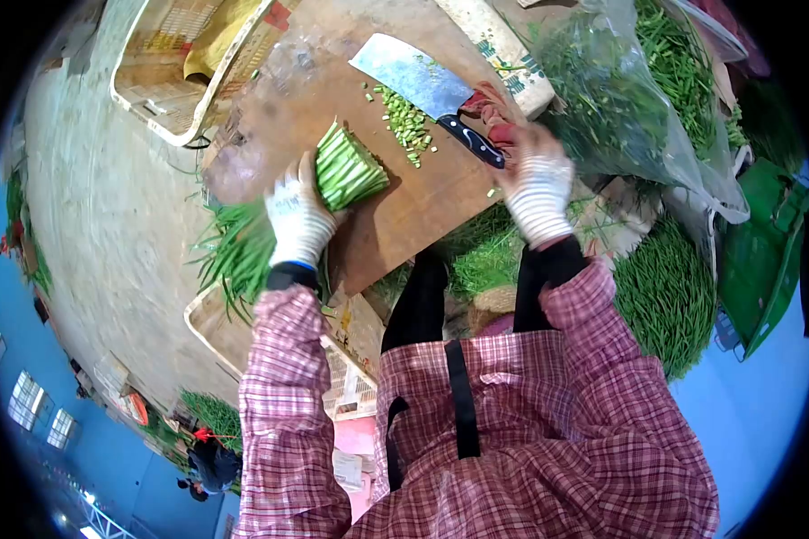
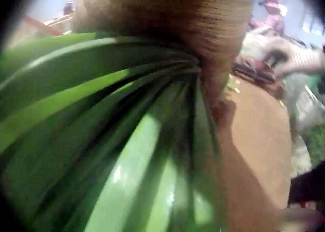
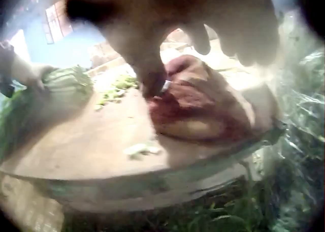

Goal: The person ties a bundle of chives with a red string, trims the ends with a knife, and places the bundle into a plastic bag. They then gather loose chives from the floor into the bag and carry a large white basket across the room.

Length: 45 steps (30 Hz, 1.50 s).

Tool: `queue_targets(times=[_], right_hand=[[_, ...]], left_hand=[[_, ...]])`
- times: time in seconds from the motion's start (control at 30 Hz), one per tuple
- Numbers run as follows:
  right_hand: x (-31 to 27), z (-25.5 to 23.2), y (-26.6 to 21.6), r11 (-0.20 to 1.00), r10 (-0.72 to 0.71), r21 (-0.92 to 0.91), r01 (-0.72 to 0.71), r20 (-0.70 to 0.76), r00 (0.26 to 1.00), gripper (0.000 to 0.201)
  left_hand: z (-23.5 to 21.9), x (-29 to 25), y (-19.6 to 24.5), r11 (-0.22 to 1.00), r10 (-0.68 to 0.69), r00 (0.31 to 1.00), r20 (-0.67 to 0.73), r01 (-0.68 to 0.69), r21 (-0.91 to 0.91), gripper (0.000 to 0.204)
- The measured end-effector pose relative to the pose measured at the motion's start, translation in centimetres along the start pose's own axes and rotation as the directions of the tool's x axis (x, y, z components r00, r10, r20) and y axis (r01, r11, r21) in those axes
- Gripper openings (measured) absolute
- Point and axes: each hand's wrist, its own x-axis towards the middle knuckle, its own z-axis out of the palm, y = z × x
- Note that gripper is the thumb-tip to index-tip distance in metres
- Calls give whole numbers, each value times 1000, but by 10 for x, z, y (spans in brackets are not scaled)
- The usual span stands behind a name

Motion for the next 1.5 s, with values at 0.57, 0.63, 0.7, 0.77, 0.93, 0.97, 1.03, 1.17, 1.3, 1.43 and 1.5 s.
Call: queue_targets(times=[0.57,0.63,0.7,0.77,0.93,0.97,1.03,1.17,1.3,1.43,1.5], right_hand=[[6,21,53,852,116,458,-253,307,945,47],[-3,-30,51,566,288,655,-500,412,865,30],[-10,-71,43,562,271,680,-471,386,882,26],[-14,-85,4,561,100,732,-387,404,909,27],[13,12,-140,681,-447,610,404,-90,890,27],[19,40,-152,719,-508,481,501,-127,852,27],[47,82,-151,661,-618,466,588,-107,779,25],[64,54,-110,413,-165,836,-361,459,873,24],[60,15,-149,407,-327,886,-224,370,870,22],[74,55,-131,633,-669,400,663,-148,728,24],[83,41,-114,222,-62,663,-715,742,668,23]], left_hand=[[-5,52,-61,863,114,951,289,49,-502,96],[-6,54,-62,830,117,943,311,79,-552,95],[-10,60,-64,770,139,924,355,124,-626,95],[-9,64,-67,776,145,910,389,139,-615,92],[3,72,-77,782,183,929,323,62,-620,89],[15,74,-85,771,197,940,278,26,-636,89],[9,72,-79,795,136,938,320,89,-600,91],[-16,66,-70,867,131,917,377,79,-493,96],[-14,67,-72,869,109,927,359,86,-487,95],[-12,62,-73,874,106,939,326,68,-480,91],[-17,54,-65,918,98,952,291,26,-396,94]])
